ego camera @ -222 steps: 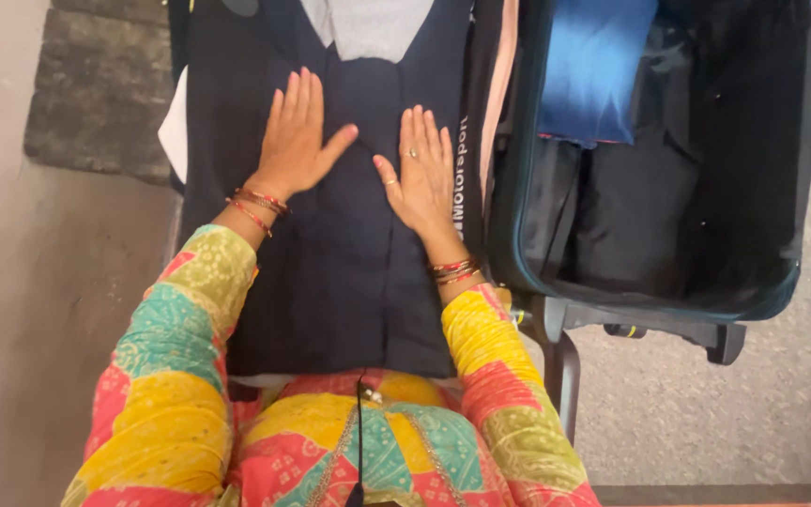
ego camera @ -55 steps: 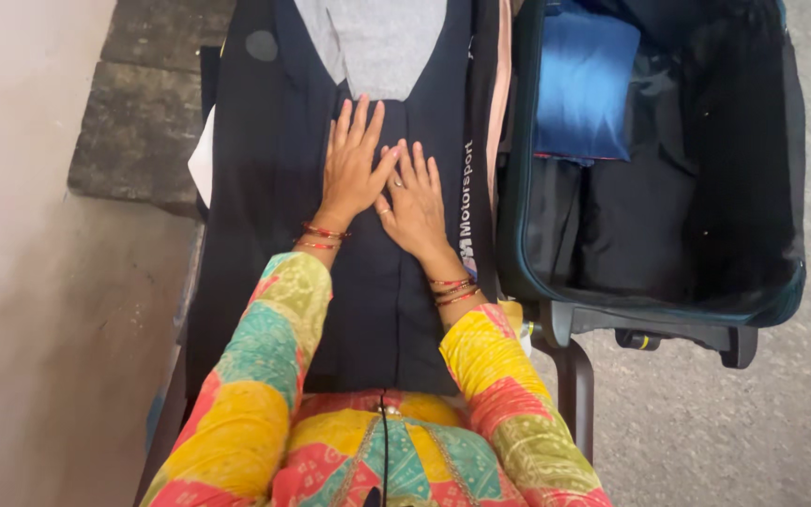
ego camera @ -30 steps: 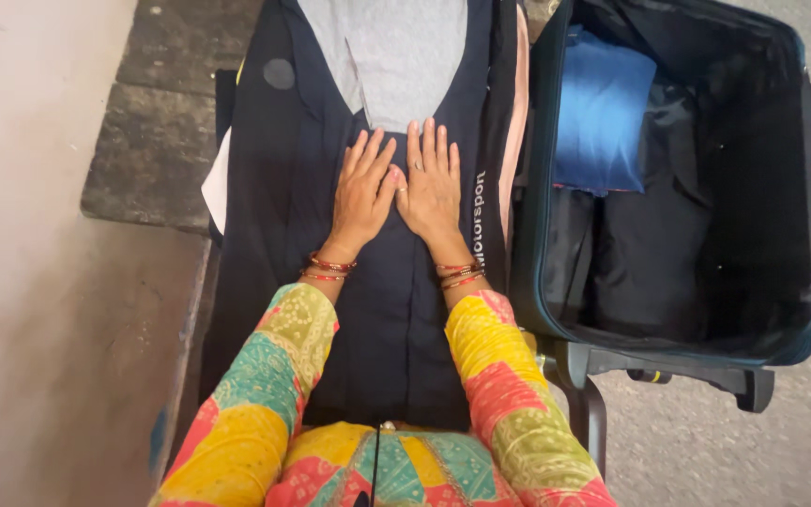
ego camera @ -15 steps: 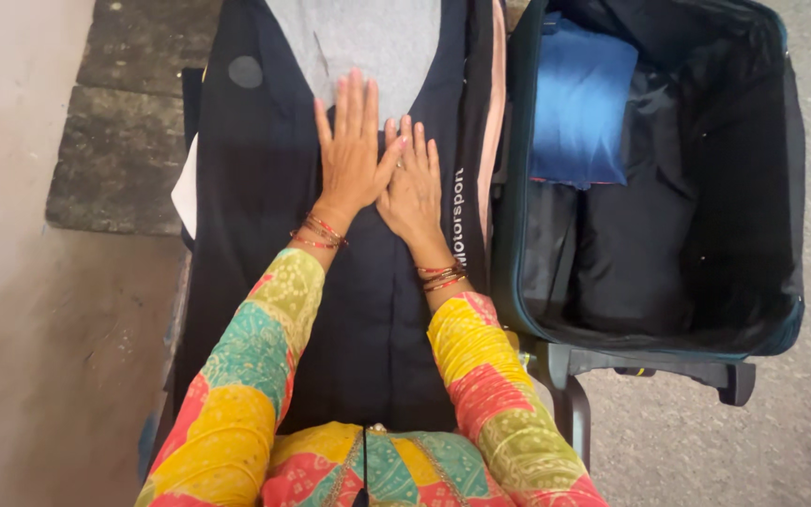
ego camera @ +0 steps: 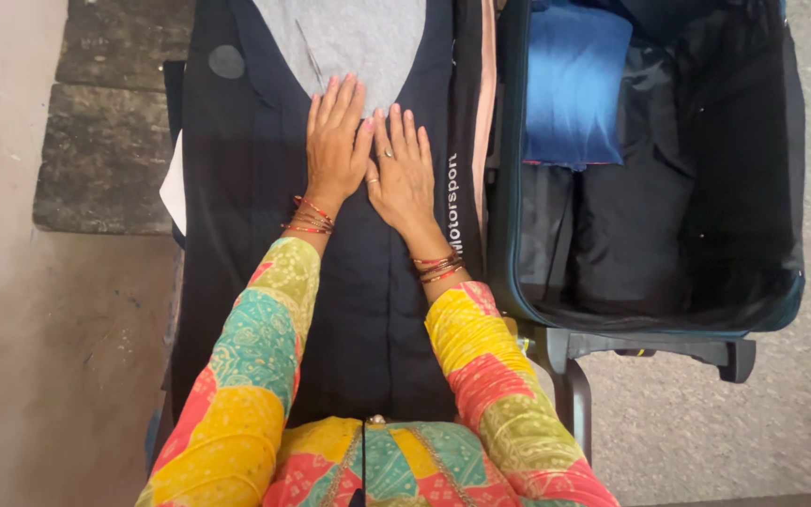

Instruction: The person folds a dark-colored jacket on a flat surface, smoothing the fabric and aligning the edges. They then fold a pair of blue jeans and place them on top of the jacket.

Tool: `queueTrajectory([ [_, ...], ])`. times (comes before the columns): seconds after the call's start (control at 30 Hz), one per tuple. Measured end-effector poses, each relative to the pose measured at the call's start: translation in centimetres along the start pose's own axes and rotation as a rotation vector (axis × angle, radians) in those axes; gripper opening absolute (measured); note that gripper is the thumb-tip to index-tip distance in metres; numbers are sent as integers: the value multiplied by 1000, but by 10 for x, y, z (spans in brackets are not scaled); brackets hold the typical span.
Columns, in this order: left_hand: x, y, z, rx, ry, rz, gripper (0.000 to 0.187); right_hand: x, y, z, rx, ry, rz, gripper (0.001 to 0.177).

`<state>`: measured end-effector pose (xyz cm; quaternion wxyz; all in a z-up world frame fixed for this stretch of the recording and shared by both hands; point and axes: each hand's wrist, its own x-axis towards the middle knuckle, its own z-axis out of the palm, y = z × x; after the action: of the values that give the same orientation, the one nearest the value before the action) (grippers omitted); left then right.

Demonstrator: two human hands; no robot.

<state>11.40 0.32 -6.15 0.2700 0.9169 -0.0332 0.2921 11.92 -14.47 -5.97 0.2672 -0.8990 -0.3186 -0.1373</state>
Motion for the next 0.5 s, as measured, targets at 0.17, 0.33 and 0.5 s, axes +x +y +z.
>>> queueTrajectory([
  [0.17,-1,-1,0,-45,27,-5,49,14,2,-4,43,137,8,65],
  [0.33,-1,-1,-1,-52,36,-10,47,37,15,-6,-111,134,60,65],
  [0.5,2,0,-1,-48,53,4,46,37,25,8,-193,119,57,67],
])
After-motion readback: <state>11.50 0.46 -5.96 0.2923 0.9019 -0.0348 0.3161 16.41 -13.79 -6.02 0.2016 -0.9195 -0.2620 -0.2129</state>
